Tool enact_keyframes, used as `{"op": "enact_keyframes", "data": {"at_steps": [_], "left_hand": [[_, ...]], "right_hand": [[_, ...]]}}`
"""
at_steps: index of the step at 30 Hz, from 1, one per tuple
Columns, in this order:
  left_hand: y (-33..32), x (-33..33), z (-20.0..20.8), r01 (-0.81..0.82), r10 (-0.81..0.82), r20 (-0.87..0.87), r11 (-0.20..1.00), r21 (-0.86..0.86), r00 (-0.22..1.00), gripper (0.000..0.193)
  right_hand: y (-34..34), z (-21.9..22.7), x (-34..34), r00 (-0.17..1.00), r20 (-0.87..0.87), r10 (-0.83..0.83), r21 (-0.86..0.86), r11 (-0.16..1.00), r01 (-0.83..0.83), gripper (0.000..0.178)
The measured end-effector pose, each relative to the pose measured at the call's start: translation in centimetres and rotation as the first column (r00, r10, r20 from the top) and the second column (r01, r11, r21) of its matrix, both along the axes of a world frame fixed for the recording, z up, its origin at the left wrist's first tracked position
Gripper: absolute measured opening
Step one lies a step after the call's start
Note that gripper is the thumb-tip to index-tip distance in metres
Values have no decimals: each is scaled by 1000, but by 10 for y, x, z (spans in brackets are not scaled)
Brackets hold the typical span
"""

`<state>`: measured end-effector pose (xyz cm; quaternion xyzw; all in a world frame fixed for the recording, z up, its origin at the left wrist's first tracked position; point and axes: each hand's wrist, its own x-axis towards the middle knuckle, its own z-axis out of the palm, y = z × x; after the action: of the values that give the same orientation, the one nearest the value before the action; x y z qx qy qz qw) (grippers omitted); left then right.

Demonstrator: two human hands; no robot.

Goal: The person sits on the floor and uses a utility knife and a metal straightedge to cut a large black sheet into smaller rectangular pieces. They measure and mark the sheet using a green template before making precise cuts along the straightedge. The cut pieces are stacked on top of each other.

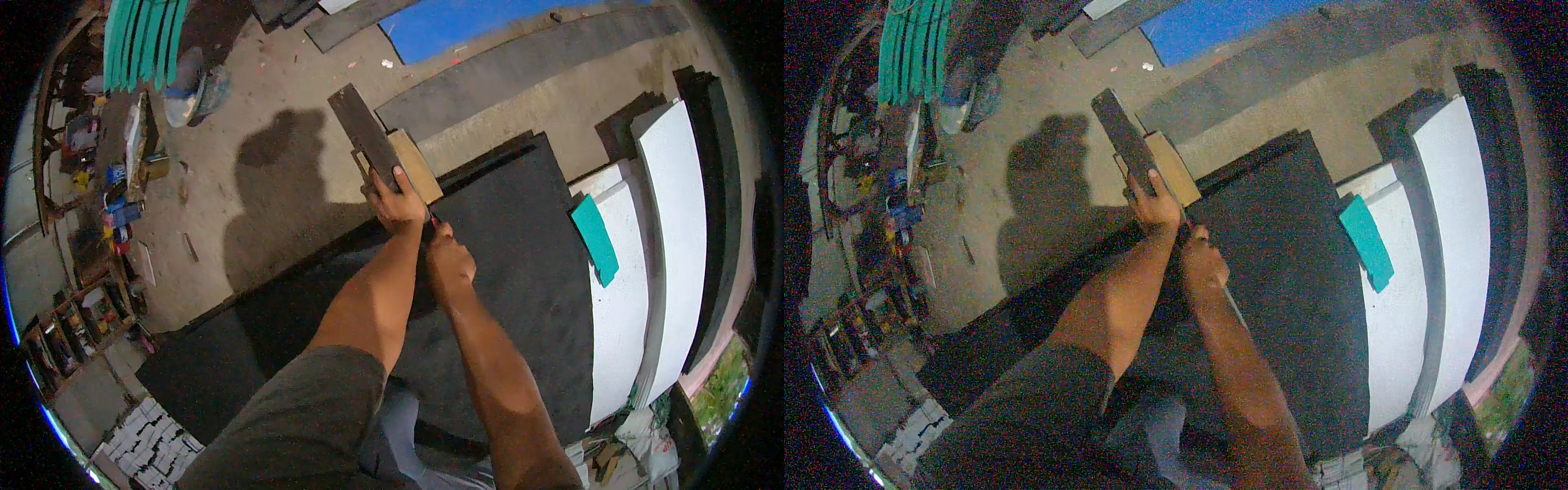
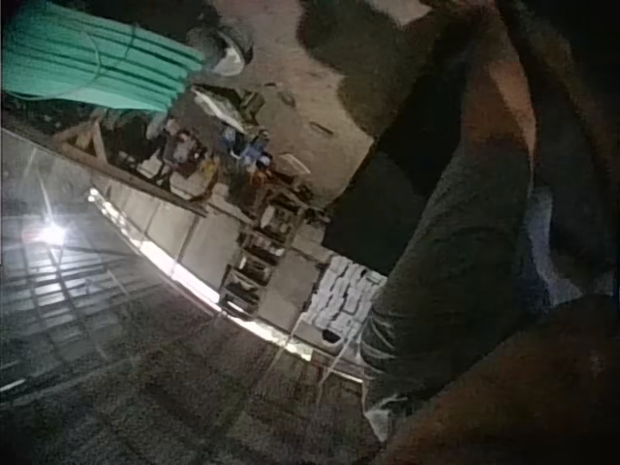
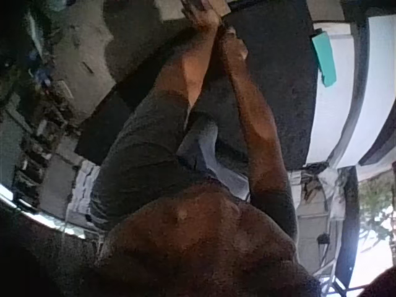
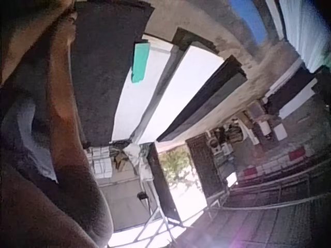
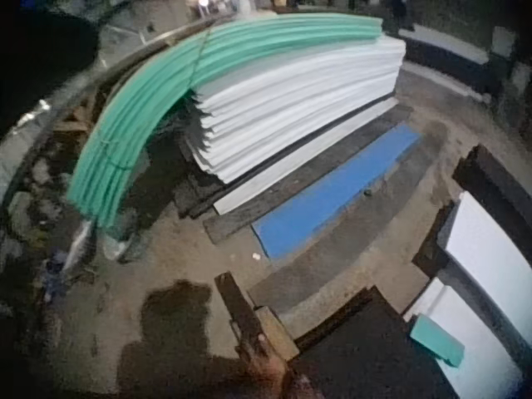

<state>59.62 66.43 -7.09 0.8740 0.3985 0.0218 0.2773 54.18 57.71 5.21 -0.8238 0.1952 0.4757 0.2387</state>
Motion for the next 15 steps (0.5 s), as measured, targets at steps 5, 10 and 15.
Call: {"op": "enact_keyframes", "data": {"at_steps": [5,10,15], "left_hand": [[-9,4,19,-17,12,-74,998,-64,997,69],[-3,5,9,25,-23,37,999,-45,999,74],[0,5,-9,-16,14,28,999,50,999,80]], "right_hand": [[4,-4,7,999,-33,-3,-51,999,2,35],[4,-6,5,999,-3,-48,-27,998,48,33],[-9,10,10,993,-95,-67,51,996,73,32]]}}
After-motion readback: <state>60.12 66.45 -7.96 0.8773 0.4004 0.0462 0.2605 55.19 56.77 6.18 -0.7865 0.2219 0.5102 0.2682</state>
